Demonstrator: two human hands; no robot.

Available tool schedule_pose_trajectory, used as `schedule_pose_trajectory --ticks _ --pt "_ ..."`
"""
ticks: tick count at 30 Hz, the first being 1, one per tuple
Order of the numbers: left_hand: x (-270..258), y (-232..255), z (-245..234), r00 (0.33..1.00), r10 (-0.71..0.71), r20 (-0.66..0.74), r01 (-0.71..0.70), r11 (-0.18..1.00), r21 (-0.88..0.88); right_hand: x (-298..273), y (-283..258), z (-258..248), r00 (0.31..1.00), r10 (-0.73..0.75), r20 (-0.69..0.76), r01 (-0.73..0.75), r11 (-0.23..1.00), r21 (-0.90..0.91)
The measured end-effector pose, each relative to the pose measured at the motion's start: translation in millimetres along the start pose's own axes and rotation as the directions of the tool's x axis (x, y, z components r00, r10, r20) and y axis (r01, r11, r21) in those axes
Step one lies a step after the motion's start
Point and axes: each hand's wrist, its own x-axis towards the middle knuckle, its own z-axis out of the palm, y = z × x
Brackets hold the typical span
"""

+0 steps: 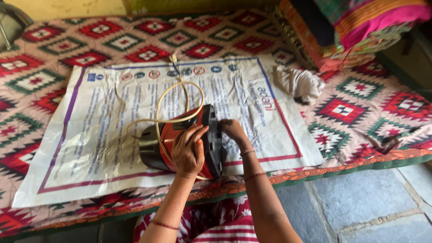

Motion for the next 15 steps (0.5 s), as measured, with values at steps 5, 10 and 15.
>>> schedule_pose_trajectory --ticks 5,10,15 --pt "-0.6 -1.5 1.5 1.000 0.015 -0.015 -0.015 1.000 -0.002 -28.9 -60.9 -4.0 0.984 -0.132 -0.119 0.107 0.974 -0.199" --pt "-7.9 -8.7 7.9 0.998 -0.035 -0.045 0.034 0.999 -0.023 -115.6 -207.0 -16.2 0.702 -0.553 -0.449 0.547 0.822 -0.158" --pt "-15.8 -16.0 14.4 0.995 -0.053 -0.081 0.048 0.997 -0.060 -149.8 -257.1 -21.8 0.607 -0.777 -0.170 0.710 0.625 -0.324"
